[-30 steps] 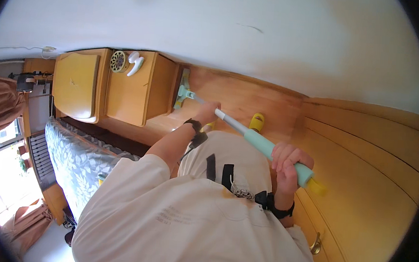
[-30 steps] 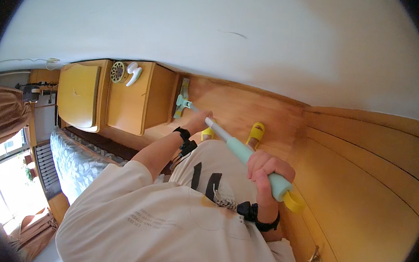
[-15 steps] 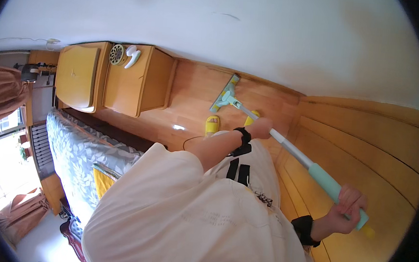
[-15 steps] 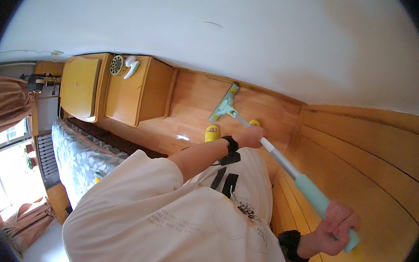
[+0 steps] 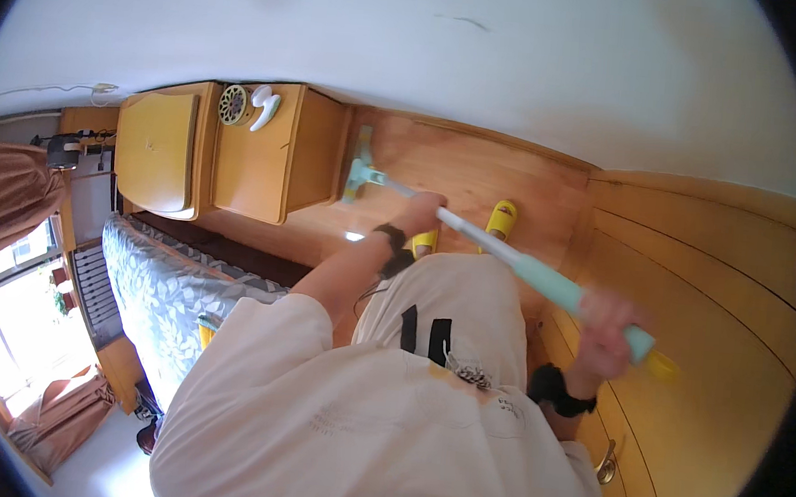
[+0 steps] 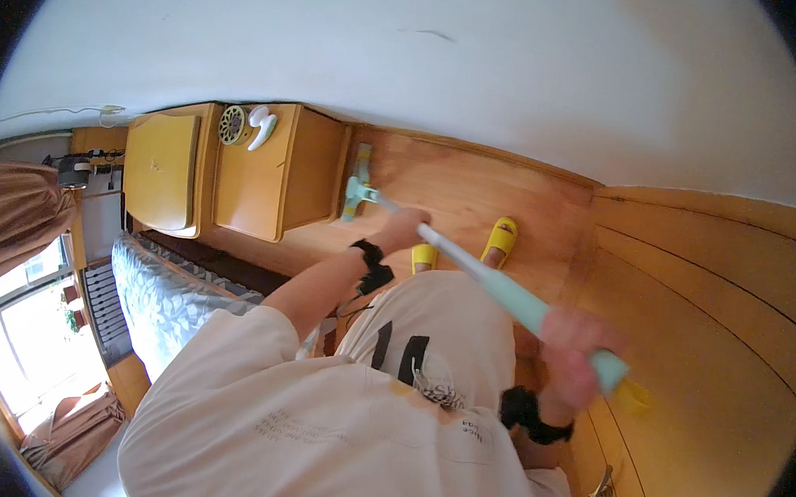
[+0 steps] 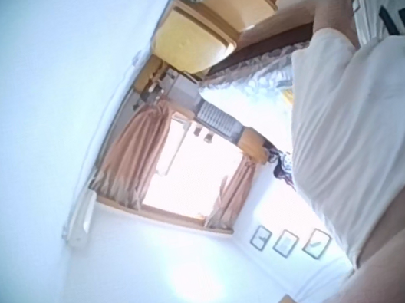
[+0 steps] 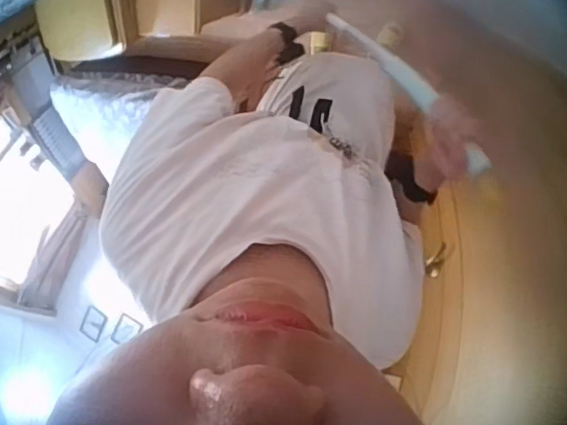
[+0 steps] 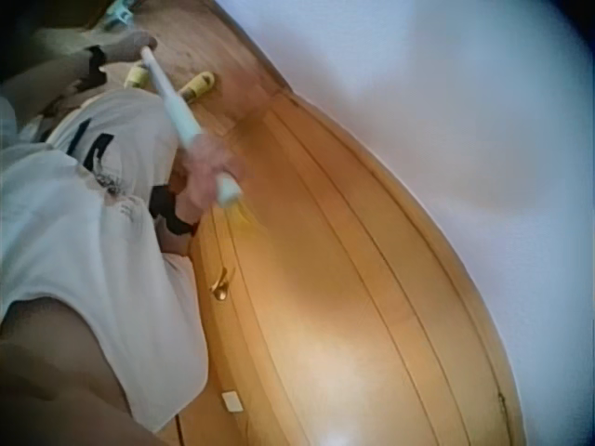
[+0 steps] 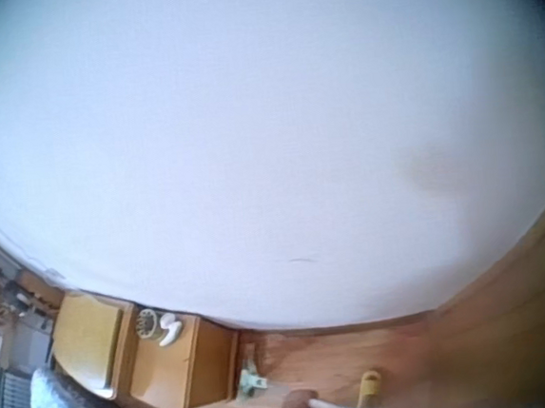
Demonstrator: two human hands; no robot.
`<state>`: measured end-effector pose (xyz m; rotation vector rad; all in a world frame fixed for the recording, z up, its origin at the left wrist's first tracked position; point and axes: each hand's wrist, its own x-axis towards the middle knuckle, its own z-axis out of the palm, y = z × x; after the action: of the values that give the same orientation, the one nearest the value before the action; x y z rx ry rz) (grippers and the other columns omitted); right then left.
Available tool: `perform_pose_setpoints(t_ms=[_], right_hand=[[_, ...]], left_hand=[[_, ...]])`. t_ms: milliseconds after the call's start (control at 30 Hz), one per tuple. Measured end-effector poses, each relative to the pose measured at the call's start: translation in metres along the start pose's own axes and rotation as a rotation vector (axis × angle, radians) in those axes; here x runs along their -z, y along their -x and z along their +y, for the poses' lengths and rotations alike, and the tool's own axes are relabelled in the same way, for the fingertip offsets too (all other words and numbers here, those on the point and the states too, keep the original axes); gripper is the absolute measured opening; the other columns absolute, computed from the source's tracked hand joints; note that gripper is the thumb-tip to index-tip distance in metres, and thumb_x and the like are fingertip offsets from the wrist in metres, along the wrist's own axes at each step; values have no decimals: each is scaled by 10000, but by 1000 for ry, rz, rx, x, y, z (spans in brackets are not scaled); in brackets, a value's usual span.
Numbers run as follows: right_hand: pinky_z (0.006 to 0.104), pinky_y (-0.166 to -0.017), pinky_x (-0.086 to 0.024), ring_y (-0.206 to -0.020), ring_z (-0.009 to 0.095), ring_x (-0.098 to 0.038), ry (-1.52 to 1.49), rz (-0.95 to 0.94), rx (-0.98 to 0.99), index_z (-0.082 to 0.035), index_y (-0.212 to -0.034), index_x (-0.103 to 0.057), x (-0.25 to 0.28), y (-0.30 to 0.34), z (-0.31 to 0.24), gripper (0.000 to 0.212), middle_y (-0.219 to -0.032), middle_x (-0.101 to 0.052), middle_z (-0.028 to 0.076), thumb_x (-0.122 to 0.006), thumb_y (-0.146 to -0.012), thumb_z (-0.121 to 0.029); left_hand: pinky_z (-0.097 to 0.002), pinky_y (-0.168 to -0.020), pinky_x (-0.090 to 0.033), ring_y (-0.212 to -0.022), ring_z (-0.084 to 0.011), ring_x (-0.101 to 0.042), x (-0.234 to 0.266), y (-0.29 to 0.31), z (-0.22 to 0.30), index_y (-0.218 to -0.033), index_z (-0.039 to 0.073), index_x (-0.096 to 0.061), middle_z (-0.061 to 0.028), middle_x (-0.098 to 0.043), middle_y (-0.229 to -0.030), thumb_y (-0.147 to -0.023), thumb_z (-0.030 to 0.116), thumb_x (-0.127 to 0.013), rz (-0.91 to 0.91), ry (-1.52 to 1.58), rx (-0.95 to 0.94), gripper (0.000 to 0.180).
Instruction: The recorder is mopping the wooden floor in a bedroom and then proceeds to mop the tiled floor in a bathroom.
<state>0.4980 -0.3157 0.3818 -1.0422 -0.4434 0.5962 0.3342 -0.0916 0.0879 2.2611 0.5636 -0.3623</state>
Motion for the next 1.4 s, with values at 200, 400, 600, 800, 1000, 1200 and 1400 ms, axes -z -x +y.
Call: perform_pose_setpoints(t_ms=[200, 400, 600, 800, 1000, 1200, 1400], right_hand=[[291, -500, -325, -471, 144, -408, 36, -116, -62, -88, -611, -393, -34, -9, 33, 186, -544, -434, 16, -549, -707, -57], [289, -491, -294, -451, 130, -363, 142, -17, 42, -96, -589, -379, 35, 11, -37, 161, -514, -396, 9, -487, -707, -76], [272, -473, -244, -432, 103, -298, 309, 124, 95, -126, -555, -327, 58, 43, -137, 189, -485, -343, -12, -469, -656, -51], [228, -441, -279, -381, 96, -364, 342, 20, 211, -142, -550, -362, 80, 62, -171, 183, -457, -417, -29, -503, -636, -63], [238, -562, -455, -458, 110, -533, 106, -243, 158, -119, -645, -482, 72, 36, -150, 88, -536, -563, 14, -563, -631, -87], [276, -569, -301, -500, 116, -408, -28, -295, 43, -138, -713, -419, 35, -3, -37, 155, -581, -444, -44, -573, -732, -143], [278, -572, -334, -539, 132, -411, 149, -291, -81, -100, -623, -388, -53, -45, 41, 196, -578, -432, 1, -537, -749, -79]], left_hand=[[-415, -630, -471, -752, -298, -618, -8, 7, -52, -703, 129, -635, -99, -643, -762, -677, 202, -619, 27, -133, 106, 79], [-413, -671, -467, -789, -312, -589, -58, -30, 46, -719, 134, -616, -92, -589, -739, -662, 141, -621, -36, 53, -103, 58], [-446, -623, -467, -744, -342, -586, -118, -59, 163, -735, 118, -617, -121, -603, -752, -646, 137, -624, -150, 274, -466, 92], [-444, -637, -465, -747, -347, -582, -87, -45, 211, -717, 97, -603, -127, -597, -736, -617, 143, -633, -194, 258, -517, 114], [-440, -652, -467, -757, -349, -587, -34, -16, 162, -687, 78, -591, -138, -610, -736, -625, 134, -633, -110, 197, -337, 93], [-412, -663, -472, -760, -325, -600, 16, -14, 35, -763, 94, -628, -128, -625, -770, -643, 114, -658, -83, 81, -131, 125], [-406, -676, -466, -760, -328, -584, 27, -12, -64, -742, 116, -629, -112, -610, -743, -638, 141, -671, 278, 61, 26, 115]])
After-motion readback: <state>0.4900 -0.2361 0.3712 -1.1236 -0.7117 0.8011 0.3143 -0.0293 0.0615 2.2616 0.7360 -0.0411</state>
